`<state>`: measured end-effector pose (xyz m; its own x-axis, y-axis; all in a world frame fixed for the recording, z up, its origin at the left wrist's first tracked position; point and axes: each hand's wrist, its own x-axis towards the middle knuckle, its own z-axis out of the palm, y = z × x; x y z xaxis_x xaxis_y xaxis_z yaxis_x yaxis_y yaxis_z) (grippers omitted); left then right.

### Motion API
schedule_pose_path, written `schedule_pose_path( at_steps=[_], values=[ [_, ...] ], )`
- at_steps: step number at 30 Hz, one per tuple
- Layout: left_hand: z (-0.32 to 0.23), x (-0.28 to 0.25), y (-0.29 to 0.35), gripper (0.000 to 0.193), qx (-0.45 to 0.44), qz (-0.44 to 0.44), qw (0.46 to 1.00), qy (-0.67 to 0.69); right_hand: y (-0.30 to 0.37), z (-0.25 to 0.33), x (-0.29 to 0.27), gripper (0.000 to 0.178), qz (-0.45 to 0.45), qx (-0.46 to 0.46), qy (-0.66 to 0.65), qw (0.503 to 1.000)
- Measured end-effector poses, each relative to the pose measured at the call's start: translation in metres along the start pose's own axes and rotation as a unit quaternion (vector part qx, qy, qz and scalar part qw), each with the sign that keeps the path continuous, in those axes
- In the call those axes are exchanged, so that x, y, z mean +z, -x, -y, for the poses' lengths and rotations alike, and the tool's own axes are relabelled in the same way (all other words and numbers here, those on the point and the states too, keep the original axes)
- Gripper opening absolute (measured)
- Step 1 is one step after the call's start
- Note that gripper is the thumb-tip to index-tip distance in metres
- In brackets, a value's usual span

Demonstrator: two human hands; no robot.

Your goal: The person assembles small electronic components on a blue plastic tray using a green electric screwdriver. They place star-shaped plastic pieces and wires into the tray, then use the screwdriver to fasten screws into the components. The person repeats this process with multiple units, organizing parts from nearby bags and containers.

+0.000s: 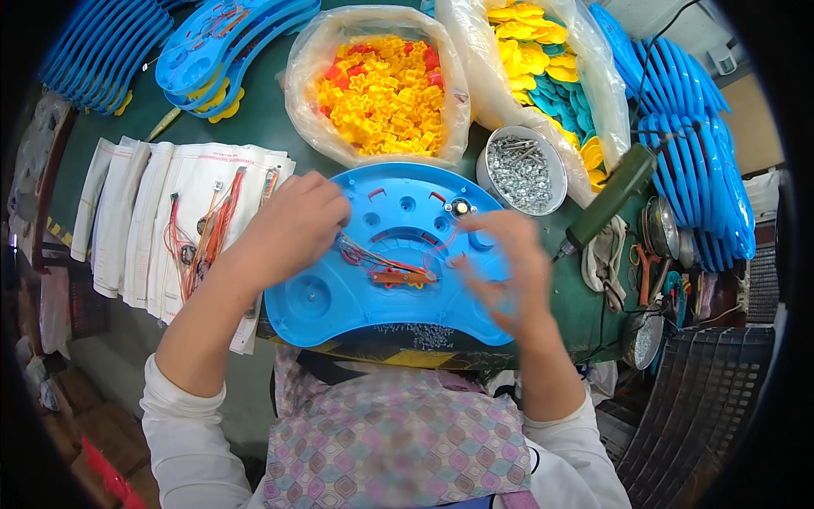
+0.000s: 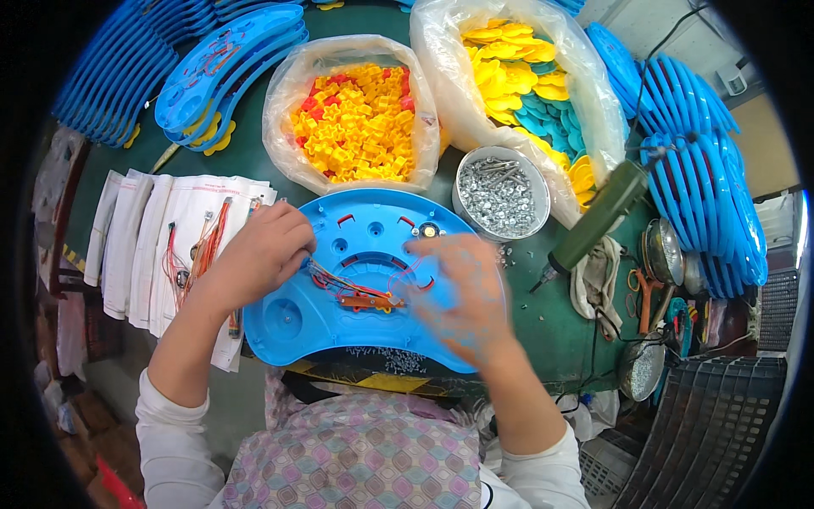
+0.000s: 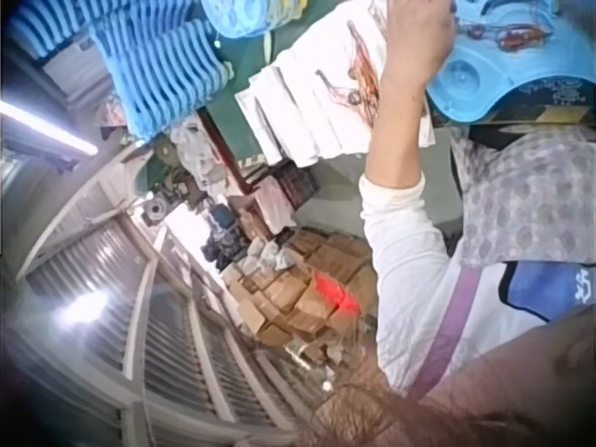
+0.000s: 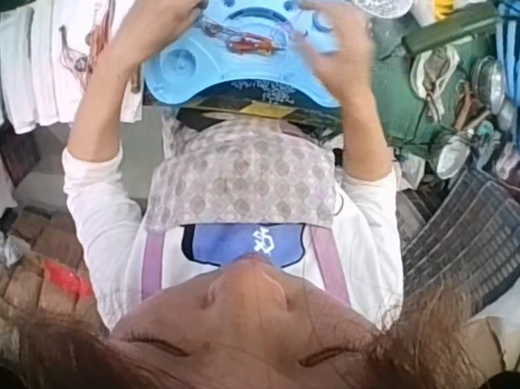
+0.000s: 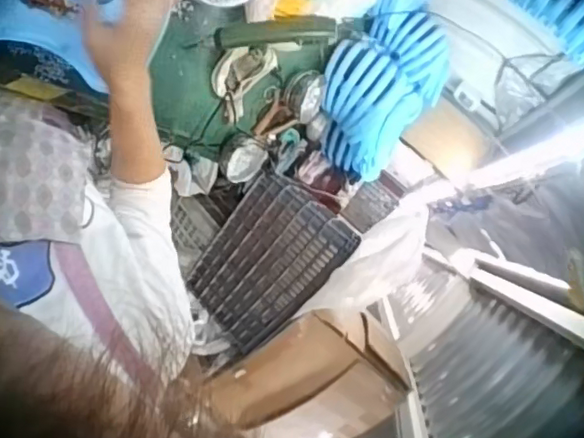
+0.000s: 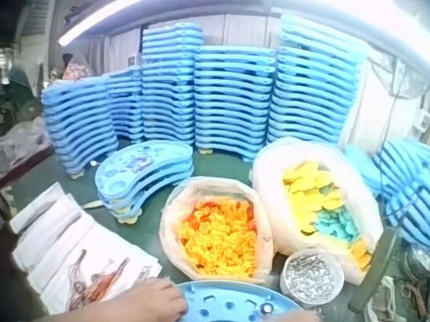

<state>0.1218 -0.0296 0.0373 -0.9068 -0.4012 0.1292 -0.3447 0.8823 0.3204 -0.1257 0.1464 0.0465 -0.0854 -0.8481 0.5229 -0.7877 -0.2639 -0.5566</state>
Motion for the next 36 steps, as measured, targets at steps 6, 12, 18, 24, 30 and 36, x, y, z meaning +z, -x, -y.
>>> schedule_pose_path(
  at_steps=[6, 12, 18, 24, 30, 36],
  values=[
    [0.000, 0.000, 0.005, 0.013, -0.016, -0.020, 0.996, 0.087, 0.000, 0.012, 0.056, 0.024, 0.174, -0.055, 0.137, 0.974],
    [0.009, 0.010, 0.006, 0.015, 0.077, -0.041, 0.996, 0.019, 0.004, 0.010, 0.058, 0.019, 0.138, -0.110, 0.086, 0.980],
    [0.003, 0.001, -0.016, 0.015, 0.131, -0.145, 0.979, -0.058, 0.005, 0.013, 0.057, 0.022, 0.138, -0.083, 0.088, 0.983],
    [0.000, -0.015, -0.012, 0.009, 0.096, -0.099, 0.986, -0.093, 0.004, 0.019, 0.064, 0.019, 0.114, -0.046, 0.074, 0.990],
    [-0.030, -0.051, 0.001, 0.015, -0.124, 0.192, 0.972, 0.049, 0.007, 0.019, 0.074, 0.016, 0.114, -0.008, 0.123, 0.986],
    [-0.042, -0.006, 0.019, 0.032, -0.155, 0.160, 0.950, 0.220, 0.009, 0.024, 0.077, 0.015, 0.117, 0.026, 0.078, 0.990]
  ],
)
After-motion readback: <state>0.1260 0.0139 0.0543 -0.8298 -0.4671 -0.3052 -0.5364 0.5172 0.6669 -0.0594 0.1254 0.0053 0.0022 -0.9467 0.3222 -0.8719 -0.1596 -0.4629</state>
